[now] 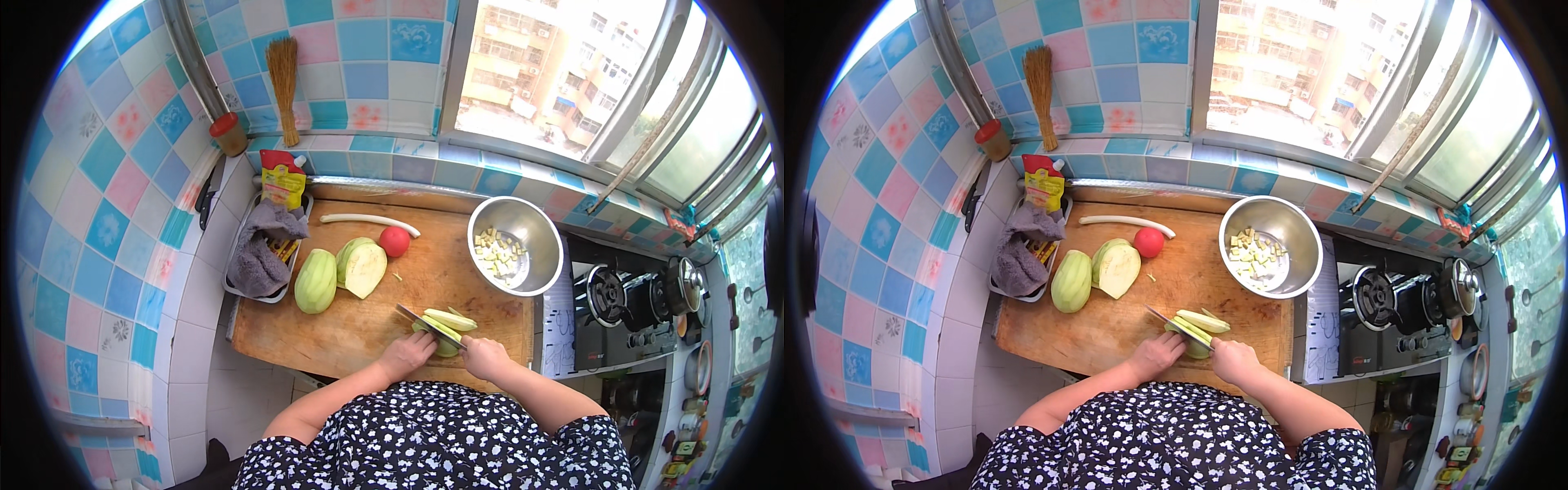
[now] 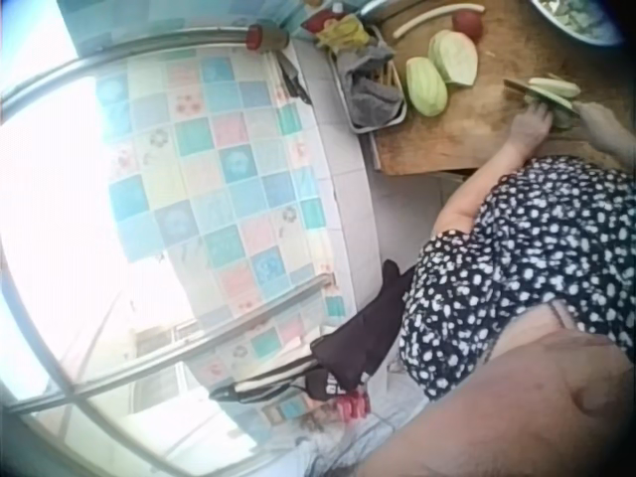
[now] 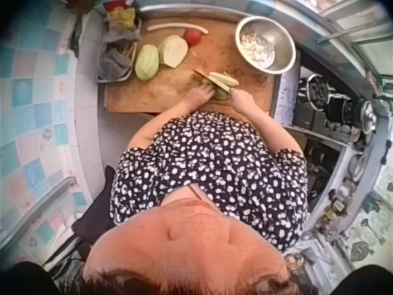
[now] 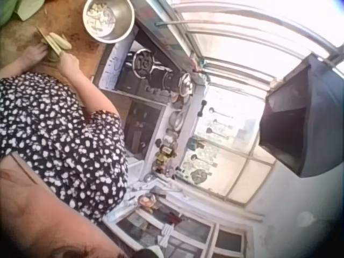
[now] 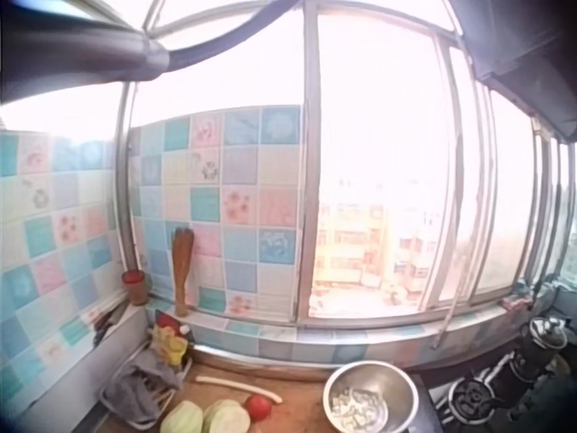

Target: The person slices a light green vegetable into thin strips and then dices them into small cubes on a wooden cutting board. The diced pieces are transferred into a metal bowl. The person repeats this process with additional pieces of the same vegetable.

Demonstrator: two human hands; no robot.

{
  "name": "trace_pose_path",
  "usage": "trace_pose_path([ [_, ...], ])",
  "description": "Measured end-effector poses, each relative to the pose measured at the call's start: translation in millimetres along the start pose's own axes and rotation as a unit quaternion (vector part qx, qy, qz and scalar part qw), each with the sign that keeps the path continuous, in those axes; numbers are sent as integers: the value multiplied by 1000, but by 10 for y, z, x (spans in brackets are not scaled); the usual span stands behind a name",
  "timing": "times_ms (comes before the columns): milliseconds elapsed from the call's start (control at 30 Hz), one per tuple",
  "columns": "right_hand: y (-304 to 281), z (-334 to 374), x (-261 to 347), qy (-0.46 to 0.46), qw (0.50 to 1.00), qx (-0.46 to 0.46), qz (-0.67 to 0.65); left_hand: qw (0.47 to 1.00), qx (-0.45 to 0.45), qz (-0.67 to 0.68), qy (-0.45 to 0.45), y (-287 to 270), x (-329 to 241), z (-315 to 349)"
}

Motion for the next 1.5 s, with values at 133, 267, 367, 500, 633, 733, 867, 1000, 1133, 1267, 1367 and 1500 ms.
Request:
trace_pose_path([
  [133,51,-4,-32,-7,1000,-27,-2,1000,-21,4,-6,10,31,15],
  [267,74,10,-23,-3,999,-37,-10,1000,-16,15,-5,69,63,80],
  [367,31,11,-36,0,999,-32,-35,999,-25,30,-6,139,76,161],
  [500,-127,47,25,-15,998,-51,-34,999,6,39,-15,75,92,105],
  [633,-318,196,125,-12,998,-53,-22,998,18,45,-27,77,78,151],
  [733,-344,281,141,-4,999,-36,-31,999,-4,39,0,155,125,184],
  [867,-277,288,111,-3,999,-19,-37,999,14,37,-1,151,119,177],
  [1000,-211,252,50,2,999,-6,-38,999,37,33,-9,123,95,162],
  [1133,-182,192,56,3,999,17,-34,999,33,37,-14,122,99,173],
  [1267,-109,148,25,6,999,23,-28,998,42,34,-14,88,85,172],
  [1367,5,81,15,9,999,20,-25,999,20,33,1,75,82,161],
  [1500,85,76,-12,8,999,-20,-35,1000,7,24,11,71,80,141],
])
Point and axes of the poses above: each hand's wrist, its own z-axis away from the middle knuckle, its own y-axis out of the palm, x = y × z, the point moved 3 cm from there along -z, towards the middle knuckle, and after that the axes turned 4 degrees about -y, right-handed, at the moved point
